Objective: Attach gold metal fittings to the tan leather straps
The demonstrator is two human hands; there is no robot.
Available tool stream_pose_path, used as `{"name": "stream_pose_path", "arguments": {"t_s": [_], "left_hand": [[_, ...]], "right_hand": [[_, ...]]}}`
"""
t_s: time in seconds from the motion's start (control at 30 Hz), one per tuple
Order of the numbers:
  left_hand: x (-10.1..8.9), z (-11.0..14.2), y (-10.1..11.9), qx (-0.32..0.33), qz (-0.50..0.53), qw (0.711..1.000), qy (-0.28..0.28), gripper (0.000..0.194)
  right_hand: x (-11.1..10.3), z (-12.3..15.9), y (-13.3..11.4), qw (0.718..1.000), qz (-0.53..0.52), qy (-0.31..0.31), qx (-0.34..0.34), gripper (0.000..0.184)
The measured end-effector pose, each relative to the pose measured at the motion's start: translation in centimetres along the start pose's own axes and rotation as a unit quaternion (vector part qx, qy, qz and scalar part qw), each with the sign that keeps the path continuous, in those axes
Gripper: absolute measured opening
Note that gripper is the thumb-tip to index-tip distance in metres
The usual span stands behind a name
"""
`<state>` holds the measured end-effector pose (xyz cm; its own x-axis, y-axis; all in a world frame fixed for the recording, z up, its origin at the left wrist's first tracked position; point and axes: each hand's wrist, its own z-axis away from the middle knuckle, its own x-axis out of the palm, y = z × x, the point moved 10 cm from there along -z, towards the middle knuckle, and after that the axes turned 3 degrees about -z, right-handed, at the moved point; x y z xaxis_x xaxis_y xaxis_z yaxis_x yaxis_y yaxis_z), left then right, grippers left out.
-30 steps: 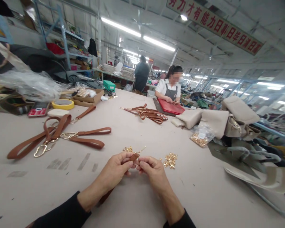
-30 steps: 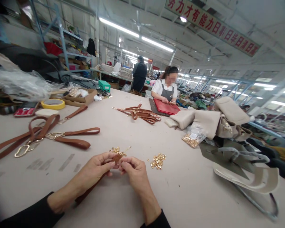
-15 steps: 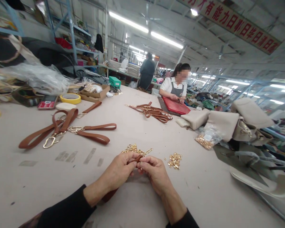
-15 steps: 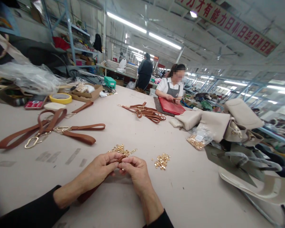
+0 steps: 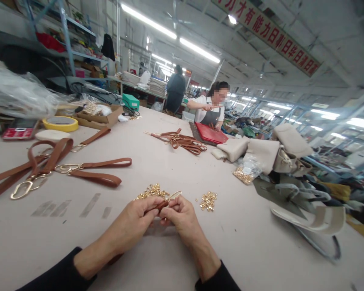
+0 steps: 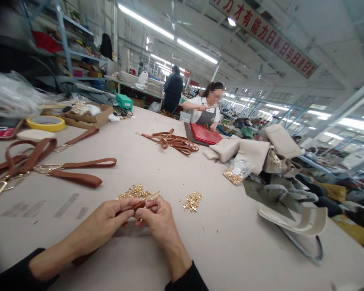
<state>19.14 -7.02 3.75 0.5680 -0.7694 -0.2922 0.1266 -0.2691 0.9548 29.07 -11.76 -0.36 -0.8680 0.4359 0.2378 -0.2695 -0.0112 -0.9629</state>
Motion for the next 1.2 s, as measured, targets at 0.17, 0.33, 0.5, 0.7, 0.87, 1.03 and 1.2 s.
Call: {"name": "stream_pose_path", "arguments": {"t_s": [0.17,0.33,0.5,0.7,0.87,1.03,1.2], "left_hand": [[-0.1,-0.1,0.7,0.038,-0.049,0.998,-0.007,0.025],[0.1,0.0,0.5,0.043,-0.047,0.998,-0.003,0.027],[0.4,0.1,-2.4,-0.077,0.042,0.996,0.01,0.047],[-1.1,0.3,-3.2,-0.127,0.054,0.989,0.043,0.039],[-1.5,0.6,-3.3,-0.134,0.157,0.977,0.052,0.043],[-0.8,0.8,-3.3,-0.154,0.198,0.967,0.035,0.038],[0.8,0.5,-3.8,-0.159,0.251,0.955,0.004,0.032]], "right_hand": [[0.1,0.1,-0.4,1.0,0.003,0.002,-0.017,0.041],[0.1,0.5,-1.3,0.996,0.06,0.017,-0.064,0.029],[-1.7,0.6,-4.1,0.955,0.255,0.036,-0.147,0.017],[-9.6,1.4,-7.8,0.794,0.522,0.234,-0.203,0.019],[-10.5,0.8,-6.9,0.734,0.623,0.213,-0.165,0.027],[-8.9,0.6,-6.5,0.683,0.68,0.21,-0.165,0.028],[-8.7,0.5,-6.7,0.671,0.684,0.228,-0.175,0.029]]}}
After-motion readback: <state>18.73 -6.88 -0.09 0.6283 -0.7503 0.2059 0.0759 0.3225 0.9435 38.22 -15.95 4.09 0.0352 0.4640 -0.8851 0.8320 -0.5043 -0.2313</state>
